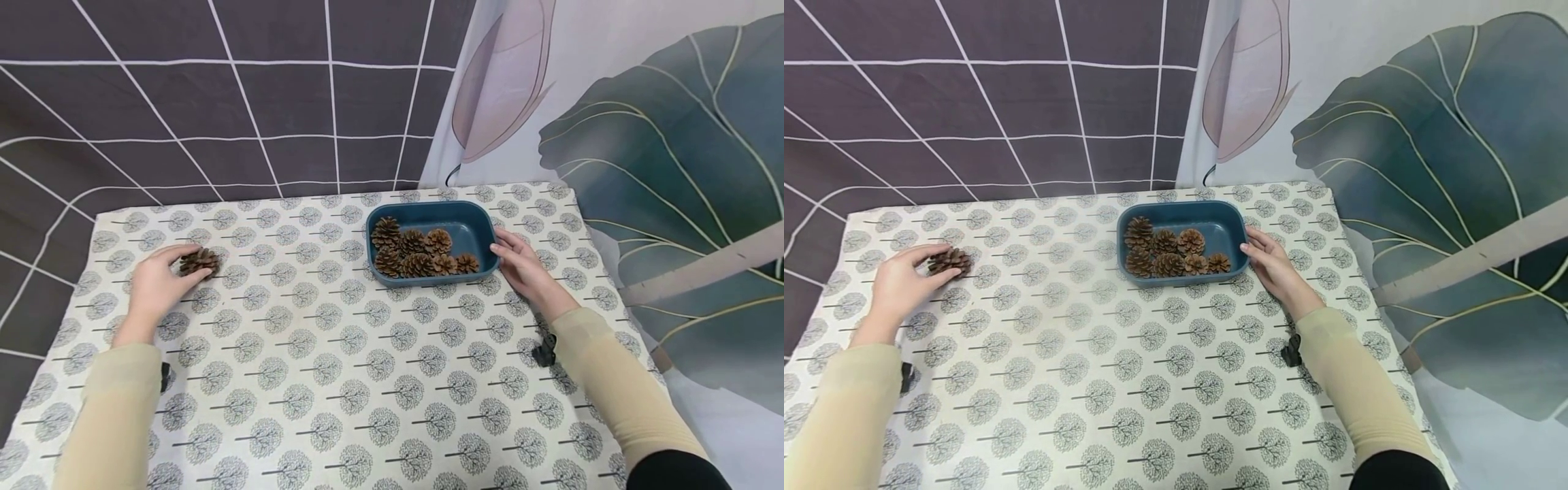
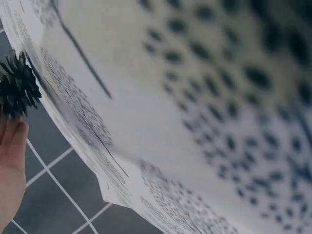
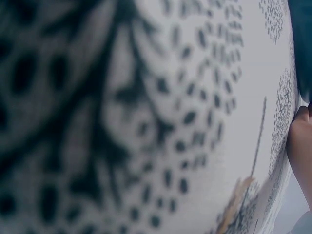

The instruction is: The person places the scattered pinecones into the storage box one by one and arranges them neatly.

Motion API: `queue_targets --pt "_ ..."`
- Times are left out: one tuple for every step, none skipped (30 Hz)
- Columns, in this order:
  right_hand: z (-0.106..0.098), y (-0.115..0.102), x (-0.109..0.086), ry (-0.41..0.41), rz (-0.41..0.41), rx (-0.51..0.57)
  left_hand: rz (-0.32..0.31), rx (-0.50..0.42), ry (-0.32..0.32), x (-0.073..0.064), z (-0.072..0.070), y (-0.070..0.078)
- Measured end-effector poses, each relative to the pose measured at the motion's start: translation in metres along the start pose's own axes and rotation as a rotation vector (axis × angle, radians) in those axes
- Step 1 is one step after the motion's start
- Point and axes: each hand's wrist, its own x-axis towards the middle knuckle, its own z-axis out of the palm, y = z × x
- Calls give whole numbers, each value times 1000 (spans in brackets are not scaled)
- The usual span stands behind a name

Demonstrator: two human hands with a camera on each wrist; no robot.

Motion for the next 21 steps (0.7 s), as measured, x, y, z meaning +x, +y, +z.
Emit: queue_targets --pt "0 0 0 1 6 -4 -2 2 6 0 1 2" --pt "0 0 0 5 9 -16 -1 3 11 1 1 3" --pt "0 -1 0 11 12 -26 0 7 15 1 2 5" --pt "0 -1 1 11 14 -26 1 3 19 1 3 7" --pt "0 -1 1 11 16 -26 2 0 21 2 4 9" --pt "0 -1 1 12 15 -26 3 -8 24 2 5 11" --pt "0 0 1 10 10 -26 4 -18 28 3 6 13" --pt "0 0 1 9 5 -27 6 -28 32 4 7 15" --pt "0 0 1 1 -2 -18 12 -41 38 5 8 17" --pt "-1 1 2 -1 -10 -18 20 -55 44 6 9 19" --pt "-1 1 2 -1 -18 -16 29 -64 51 7 11 22" --pt "-1 2 2 -2 -26 -13 41 -76 58 8 12 25" --pt "-1 2 2 -7 -31 -1 52 -85 62 9 14 28" --pt "-1 2 2 -8 -36 3 63 -89 68 10 15 31" --pt "-1 2 2 -13 -39 17 75 -97 72 10 17 35" --pt "0 2 2 -6 -41 14 83 -102 73 11 18 39" --pt "0 2 1 -7 -42 19 85 -105 72 11 20 43" --pt "0 2 1 -9 -42 25 92 -111 72 12 21 46" --pt "0 2 1 -9 -40 29 95 -113 71 12 23 50" --pt "0 2 1 -11 -40 31 98 -117 70 12 24 53" --pt "0 2 1 -10 -39 31 106 -126 68 13 26 57"
